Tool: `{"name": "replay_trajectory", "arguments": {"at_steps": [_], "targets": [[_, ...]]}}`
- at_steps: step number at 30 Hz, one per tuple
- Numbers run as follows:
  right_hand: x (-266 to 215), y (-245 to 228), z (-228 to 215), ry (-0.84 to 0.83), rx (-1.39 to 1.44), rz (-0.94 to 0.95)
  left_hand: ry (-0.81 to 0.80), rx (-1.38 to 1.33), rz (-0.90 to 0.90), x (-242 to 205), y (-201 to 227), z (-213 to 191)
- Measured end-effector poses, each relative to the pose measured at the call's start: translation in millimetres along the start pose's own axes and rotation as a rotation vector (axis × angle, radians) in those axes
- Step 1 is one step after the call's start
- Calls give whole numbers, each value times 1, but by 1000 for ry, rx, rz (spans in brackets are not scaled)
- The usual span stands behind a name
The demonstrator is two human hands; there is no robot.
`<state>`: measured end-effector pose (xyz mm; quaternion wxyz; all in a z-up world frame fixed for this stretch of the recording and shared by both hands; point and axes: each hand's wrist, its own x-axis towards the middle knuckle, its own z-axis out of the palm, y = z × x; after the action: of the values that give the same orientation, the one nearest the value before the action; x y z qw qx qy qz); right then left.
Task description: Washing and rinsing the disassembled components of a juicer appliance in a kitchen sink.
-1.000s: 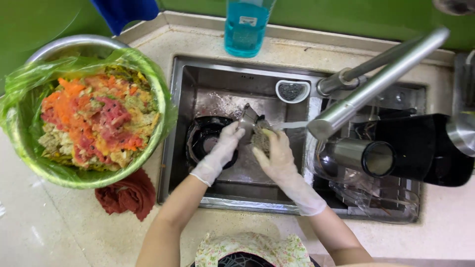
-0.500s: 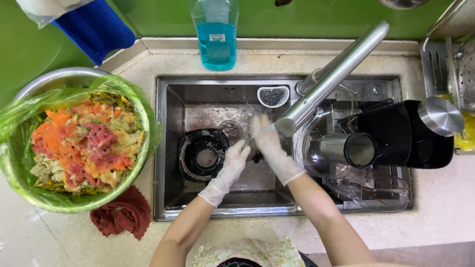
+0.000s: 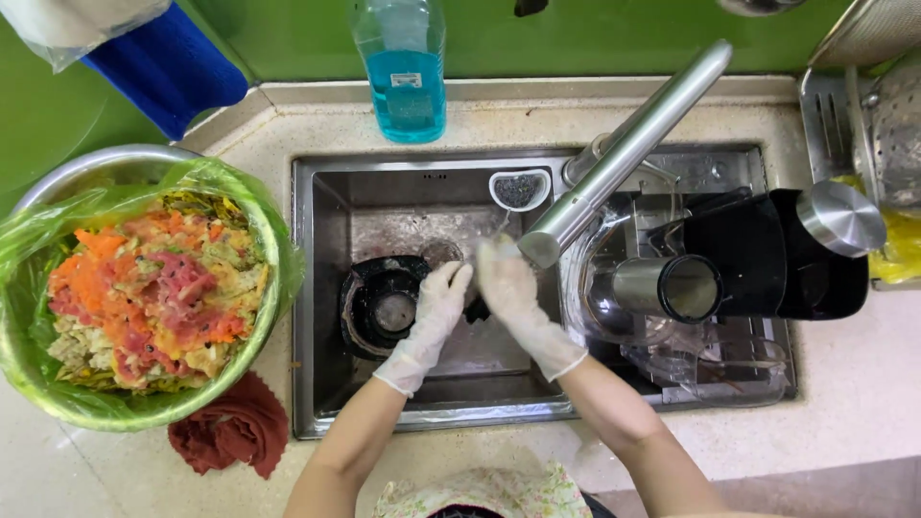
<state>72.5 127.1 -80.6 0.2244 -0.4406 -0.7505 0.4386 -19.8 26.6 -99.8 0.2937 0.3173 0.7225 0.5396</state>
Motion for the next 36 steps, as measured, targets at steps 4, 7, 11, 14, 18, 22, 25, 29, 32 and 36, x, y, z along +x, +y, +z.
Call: {"name": "replay_trajectory", "arguments": {"at_steps": [4,7,11,14,18,22,25,29,32,36], "targets": [[6,61,11,-43,-651,-346,-3,69,-92,-12,28,-9],[32,105,13,-283,-245,6,17,103,-55,-17,32,-10],[-1,17,-1,-38,-87,57,58,130,53,2,22,-11],[7,11,-3,25,-148,30,47,152,77,-1,28,-13],[48,96,8,-181,553,485,33,118,110,-11,56,-23],[23,65,-2,-171,562,284,34,148,195,2,45,-20],[11,48,-6,45,22,-116,0,207,208,6,42,-20],[46,132,9,-115,401,386,-14,122,163,-5,60,-24],[58,127,2,-124,644,618,-21,20,201,-2,41,-24],[50,105,-21,-92,961,887,-320,38,194,4,26,-41]]}}
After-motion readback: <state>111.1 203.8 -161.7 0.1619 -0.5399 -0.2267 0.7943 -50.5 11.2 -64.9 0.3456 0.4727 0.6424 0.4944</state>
